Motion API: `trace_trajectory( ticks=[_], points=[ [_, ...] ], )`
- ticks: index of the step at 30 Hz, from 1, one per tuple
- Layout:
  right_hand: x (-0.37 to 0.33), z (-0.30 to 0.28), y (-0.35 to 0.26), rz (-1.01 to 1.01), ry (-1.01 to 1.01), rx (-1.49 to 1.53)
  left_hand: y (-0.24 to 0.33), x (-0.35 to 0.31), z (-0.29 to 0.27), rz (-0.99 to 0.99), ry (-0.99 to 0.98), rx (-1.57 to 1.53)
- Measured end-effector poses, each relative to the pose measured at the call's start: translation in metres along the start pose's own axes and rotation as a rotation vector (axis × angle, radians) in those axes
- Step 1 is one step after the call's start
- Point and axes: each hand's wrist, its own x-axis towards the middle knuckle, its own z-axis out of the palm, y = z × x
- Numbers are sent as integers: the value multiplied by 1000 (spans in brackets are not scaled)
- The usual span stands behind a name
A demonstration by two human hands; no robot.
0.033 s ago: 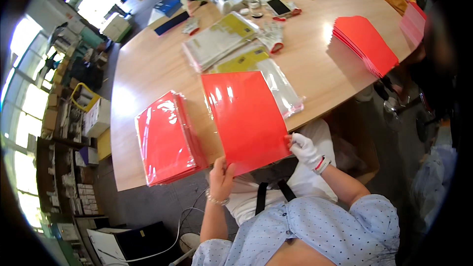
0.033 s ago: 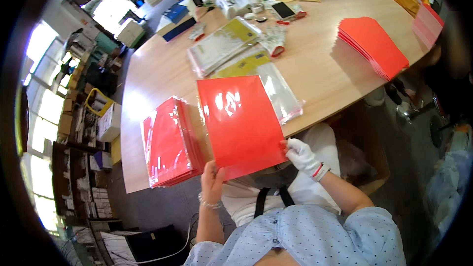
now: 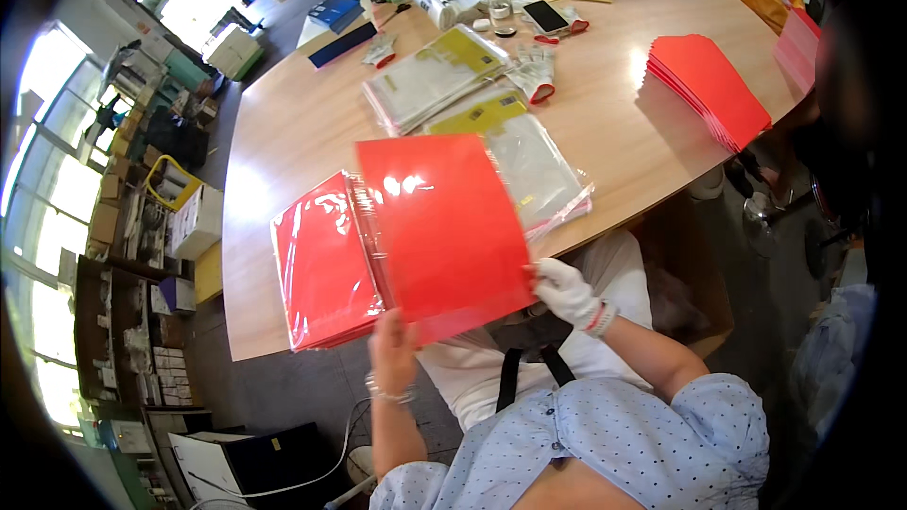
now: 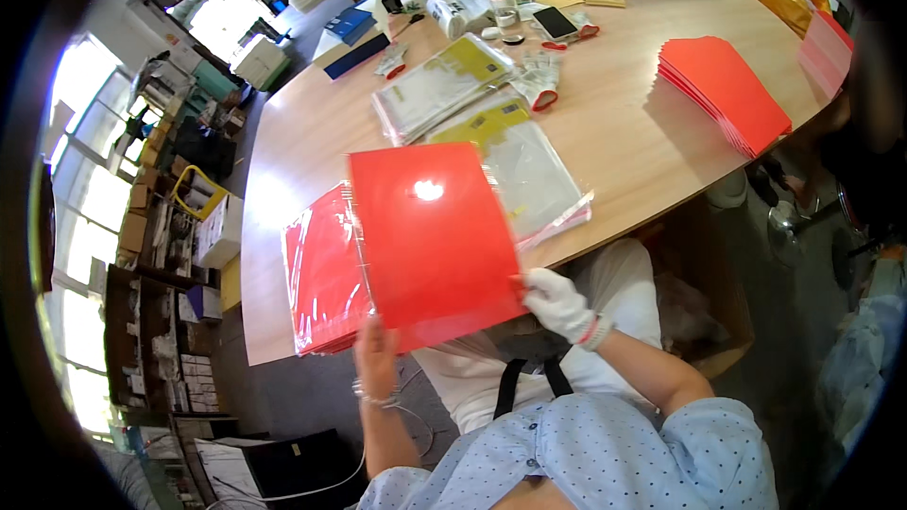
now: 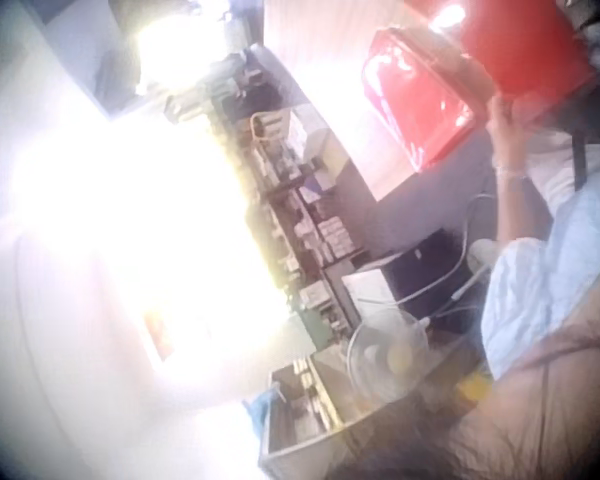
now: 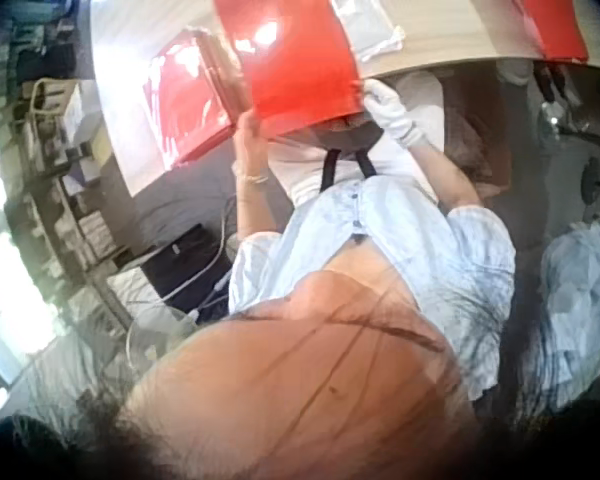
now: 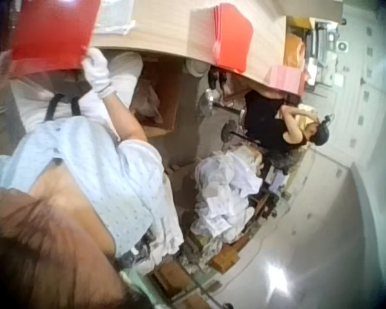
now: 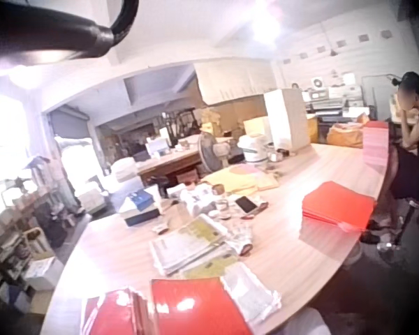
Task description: The person repeatedly picks a red envelope from a stack, places it into a clear plastic sleeve, and sets the packaged unit aside. They continue this one-at-a-time process throughout the clip, handling envelopes and sleeves by hand.
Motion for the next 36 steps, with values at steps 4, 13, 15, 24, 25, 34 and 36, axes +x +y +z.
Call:
trace_trajectory(
  ticks=[4,13,15,24,25,34,36],
  points=[
    [63,118,-36,-315,-209,-154,-34,4,-136,-20,379,-23],
    [81,206,-55,-302,-472,-591,-185,-10,-231,-243,331,47],
    [83,202,-60,-229,-498,-574,-188,0,-236,-346,335,86],
    [44,26,-2,-9,-410,258,-91,4,-182,278,934,748],
    [41,-16,-18,16,-369,167,-63,10,-153,309,899,586],
    [89,-380,-175,-139,760,-1058,-21,52,32,332,118,268],
    [108,-483,-159,-63,963,-1123,-28,61,52,295,-5,271]
  ],
)
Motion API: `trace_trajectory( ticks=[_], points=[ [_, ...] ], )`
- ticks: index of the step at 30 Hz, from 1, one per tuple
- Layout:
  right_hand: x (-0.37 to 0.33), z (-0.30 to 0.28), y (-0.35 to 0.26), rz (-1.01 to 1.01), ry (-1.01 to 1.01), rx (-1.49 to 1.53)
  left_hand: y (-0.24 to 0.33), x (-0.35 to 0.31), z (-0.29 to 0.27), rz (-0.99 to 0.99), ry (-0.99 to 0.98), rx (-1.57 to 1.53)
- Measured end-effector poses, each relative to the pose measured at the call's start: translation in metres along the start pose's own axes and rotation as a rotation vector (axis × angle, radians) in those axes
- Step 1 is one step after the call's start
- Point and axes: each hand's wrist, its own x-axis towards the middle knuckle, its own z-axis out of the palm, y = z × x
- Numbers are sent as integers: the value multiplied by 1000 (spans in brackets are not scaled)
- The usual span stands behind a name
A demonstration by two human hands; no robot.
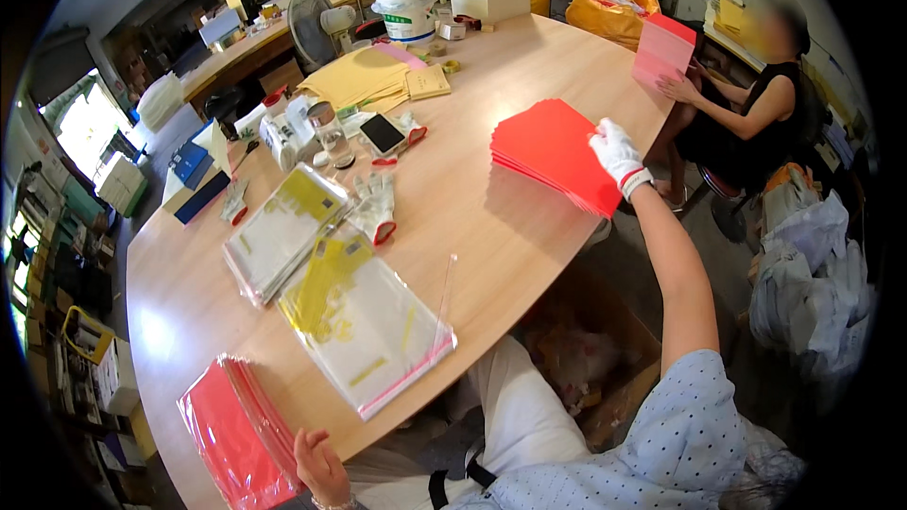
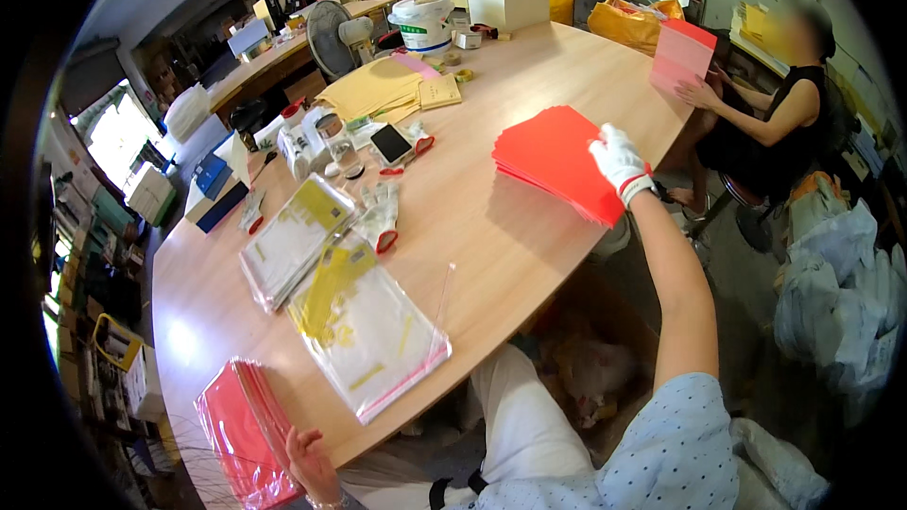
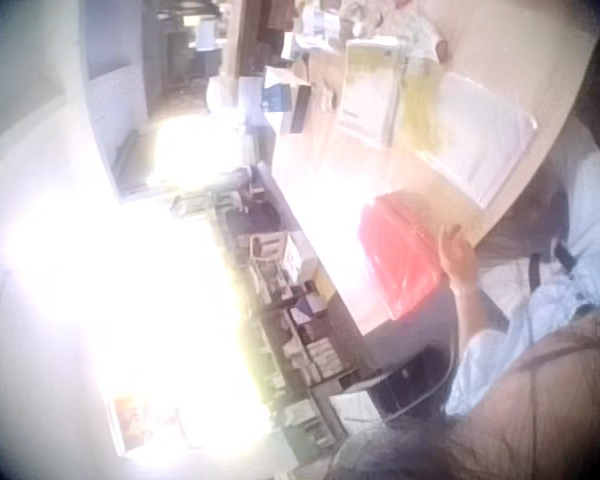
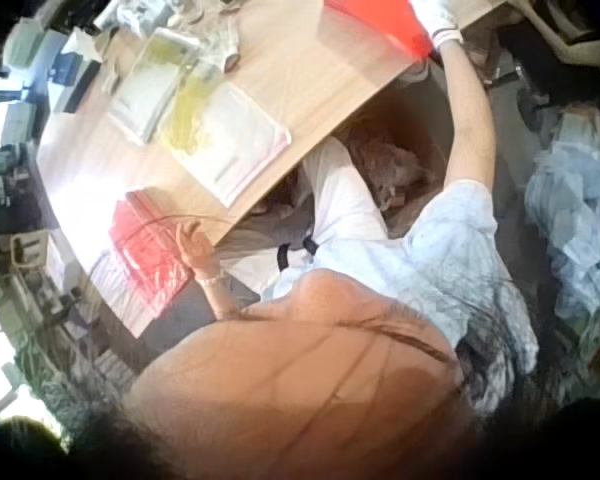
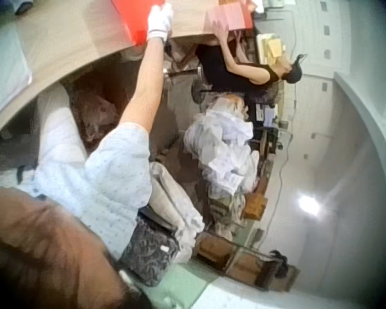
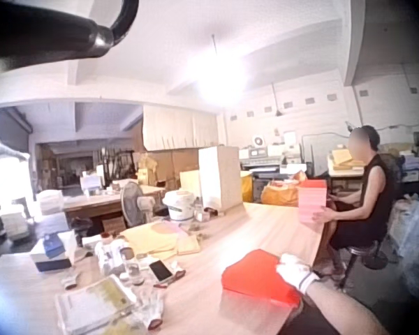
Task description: The person repeatedly picks a red envelope from a stack, places it into a clear plastic sleeve, and sets the packaged unit aside. They continue this one-at-a-time process throughout the clip, handling envelopes and sleeves by hand.
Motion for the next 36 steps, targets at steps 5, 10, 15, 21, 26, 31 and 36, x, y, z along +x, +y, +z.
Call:
trace_trajectory(
  ticks=[5,10,15,21,26,31,36],
  points=[
    [64,16,22,320,-34,-346,23,21,21,-4,-127,164],
    [98,37,57,436,-296,-237,22,34,48,-234,-184,32],
    [104,53,102,504,-629,-7,30,66,91,-183,-405,229],
    [105,55,107,406,-694,210,20,73,126,-132,-584,212],
    [106,60,109,391,-642,34,23,71,137,-130,-588,148],
    [67,46,58,453,-595,66,30,93,176,22,-519,139],
    [38,46,29,356,-566,-66,15,113,244,191,-457,472]
  ],
)
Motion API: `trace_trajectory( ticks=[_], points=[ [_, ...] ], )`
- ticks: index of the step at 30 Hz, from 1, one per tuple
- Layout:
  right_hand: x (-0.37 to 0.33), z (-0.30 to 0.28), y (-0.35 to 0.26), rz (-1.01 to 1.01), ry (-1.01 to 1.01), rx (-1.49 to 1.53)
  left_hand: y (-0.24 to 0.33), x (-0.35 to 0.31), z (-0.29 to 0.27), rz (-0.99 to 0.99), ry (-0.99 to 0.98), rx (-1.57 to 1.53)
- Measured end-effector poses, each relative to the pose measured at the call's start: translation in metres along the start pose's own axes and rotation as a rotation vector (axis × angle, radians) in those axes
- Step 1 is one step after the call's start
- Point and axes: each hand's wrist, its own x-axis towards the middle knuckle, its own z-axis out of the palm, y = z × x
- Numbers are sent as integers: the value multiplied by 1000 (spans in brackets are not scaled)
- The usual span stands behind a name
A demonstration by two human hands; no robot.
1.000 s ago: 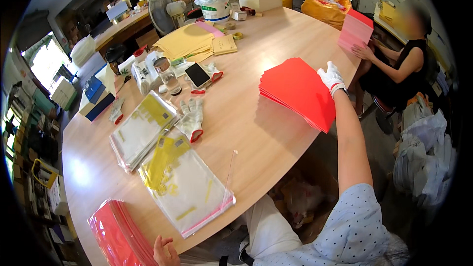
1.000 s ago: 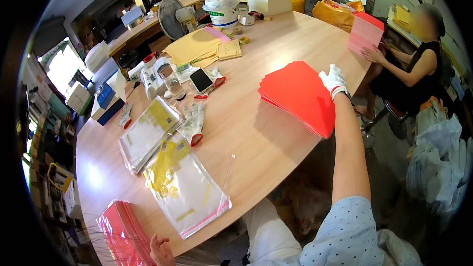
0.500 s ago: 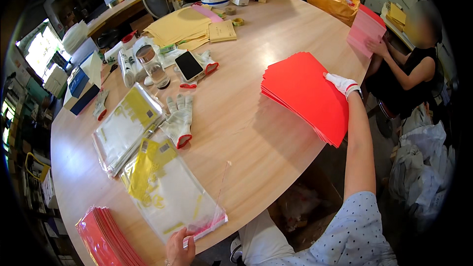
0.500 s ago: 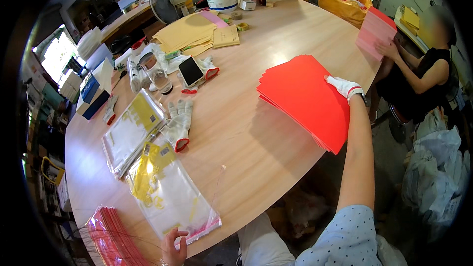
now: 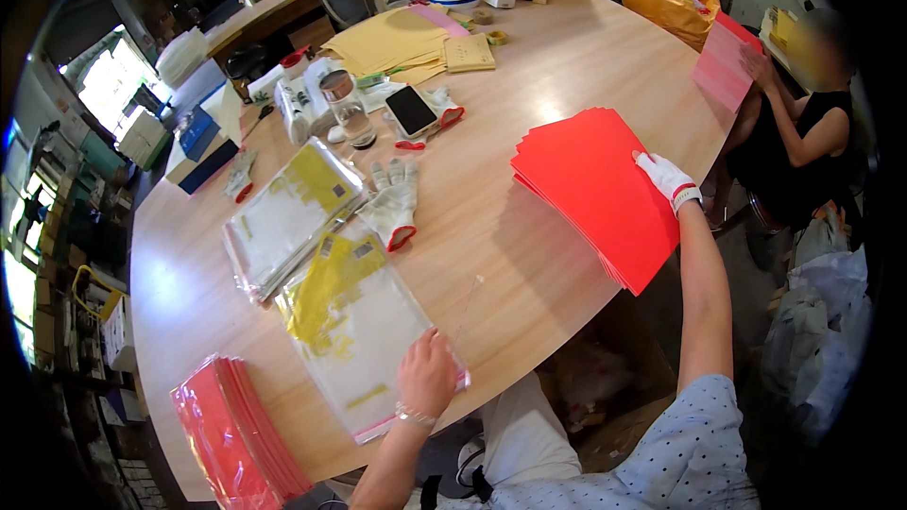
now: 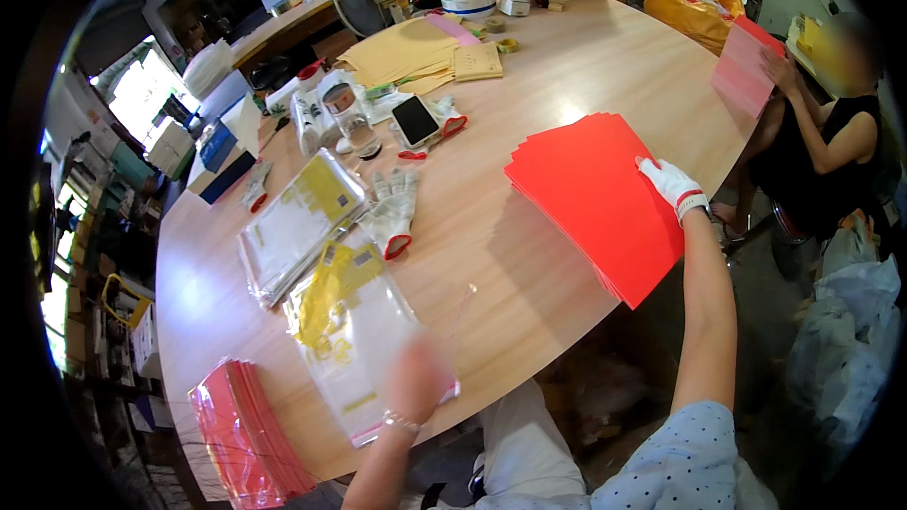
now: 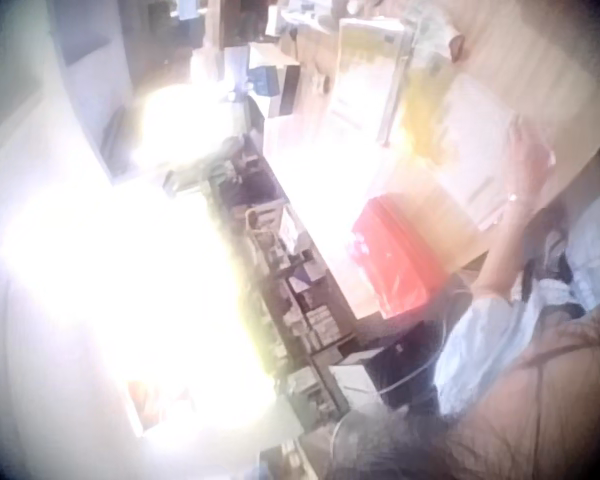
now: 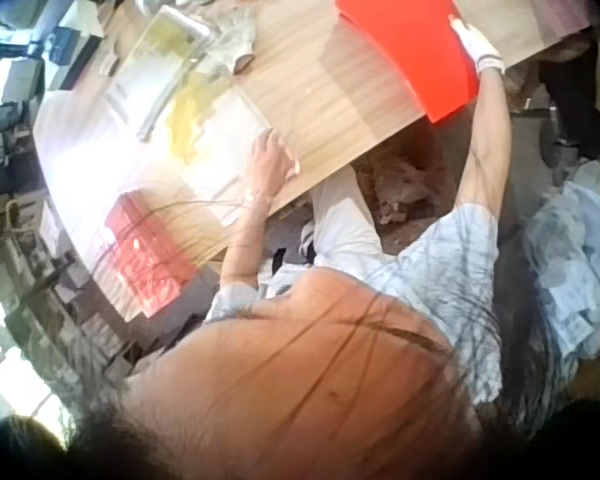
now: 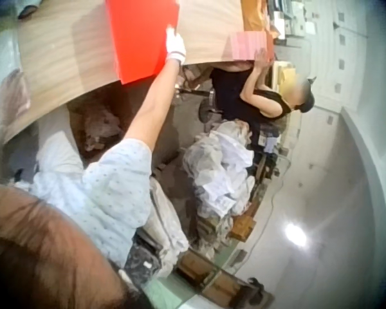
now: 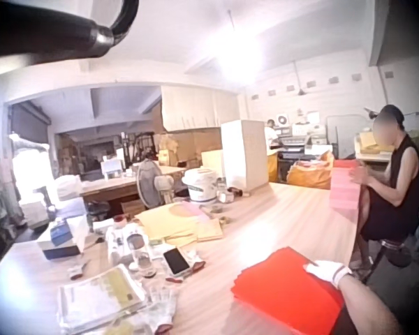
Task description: The person repeatedly picks a red envelope from a stack, places it into a clear plastic sleeve, and sets the packaged unit aside. They continue this one-at-a-time process throughout the clip, handling envelopes and sleeves by hand.
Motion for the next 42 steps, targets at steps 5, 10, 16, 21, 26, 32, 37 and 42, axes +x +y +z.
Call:
trace_trajectory(
  ticks=[5,10,16,21,26,32,37,42],
  points=[
    [-38,27,-17,54,63,-106,-2,3,20,-46,-188,264],
    [-91,43,-48,107,54,-140,-17,-2,16,38,-136,266],
    [-122,40,-53,-117,285,-117,-55,-27,10,173,-219,184],
    [-231,63,-28,-620,773,611,-81,-100,-43,152,-193,29],
    [-312,132,18,-398,481,1130,-103,-133,-34,124,102,1],
    [-328,92,-42,-952,321,-141,-118,-140,-14,130,119,-32],
    [-311,87,-37,-1057,406,-177,-104,-142,-26,40,246,41],
    [-347,78,-39,-1065,519,-239,-106,-148,-40,33,334,-31]
  ],
)
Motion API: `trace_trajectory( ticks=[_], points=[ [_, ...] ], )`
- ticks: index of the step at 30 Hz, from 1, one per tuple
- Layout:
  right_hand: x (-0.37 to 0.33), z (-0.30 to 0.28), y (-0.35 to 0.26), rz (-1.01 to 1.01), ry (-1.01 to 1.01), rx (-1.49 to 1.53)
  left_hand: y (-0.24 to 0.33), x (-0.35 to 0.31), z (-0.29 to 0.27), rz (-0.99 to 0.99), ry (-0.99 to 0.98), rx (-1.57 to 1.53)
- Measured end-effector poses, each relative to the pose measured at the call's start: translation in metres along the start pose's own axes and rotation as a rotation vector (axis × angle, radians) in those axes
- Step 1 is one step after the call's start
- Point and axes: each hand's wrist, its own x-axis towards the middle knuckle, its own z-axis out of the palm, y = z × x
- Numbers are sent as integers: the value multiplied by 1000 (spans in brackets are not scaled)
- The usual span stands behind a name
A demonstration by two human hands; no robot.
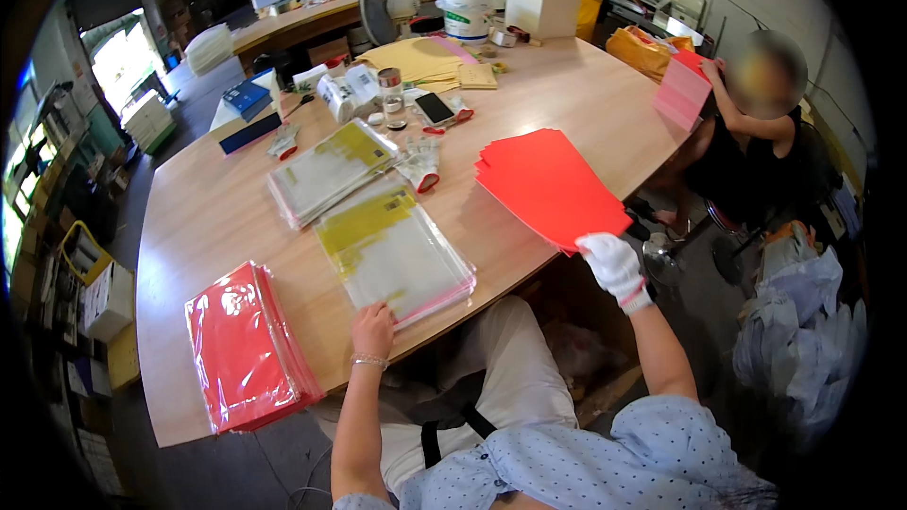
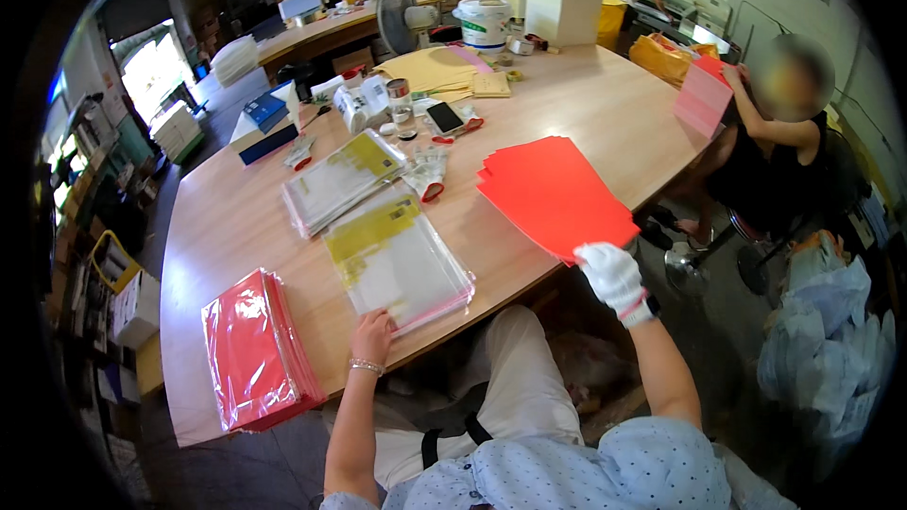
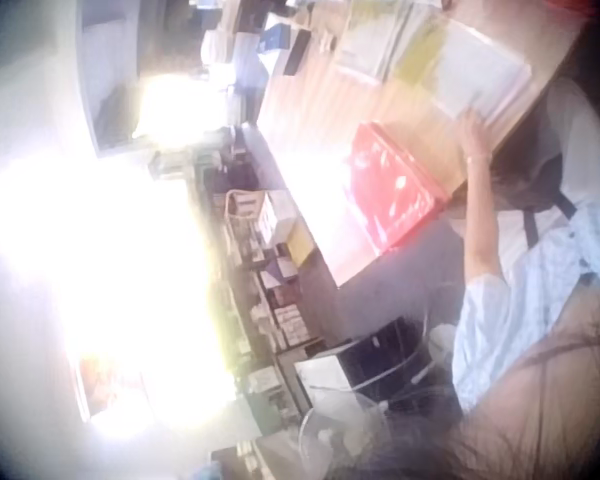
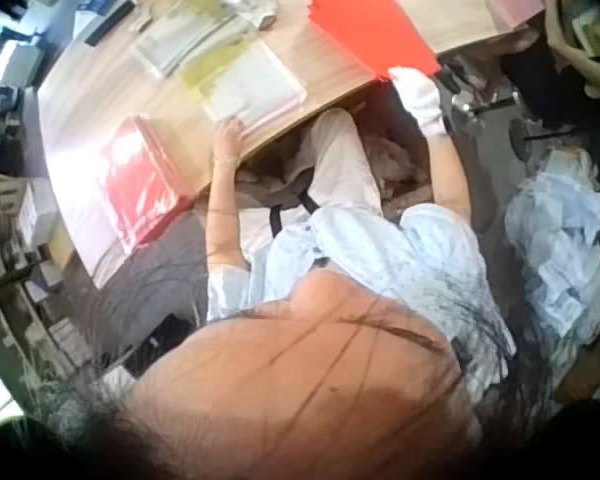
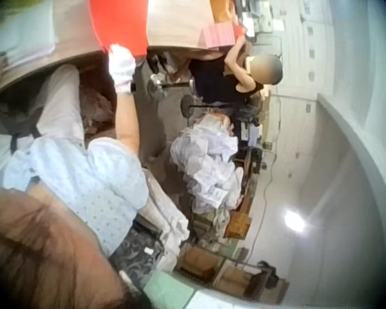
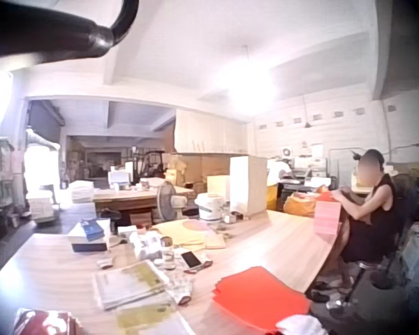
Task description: The person repeatedly picks a red envelope from a stack, places it into a clear plastic sleeve, and sets the packaged unit aside. They continue this one-at-a-time process throughout the clip, handling envelopes and sleeves by hand.
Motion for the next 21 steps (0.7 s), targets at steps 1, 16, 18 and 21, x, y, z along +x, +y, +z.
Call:
trace_trajectory(
  ticks=[1,16,18,21],
  points=[
    [-8,-5,-14,-15,-55,40,-1,-1,-3,0,23,-11],
    [-48,13,29,1194,369,1363,7,7,-10,-69,-19,-103],
    [-33,-20,-16,1090,294,1356,10,8,-11,-109,-38,-117],
    [-53,-35,-55,964,14,1433,10,13,-9,-158,-104,-134]
  ],
)
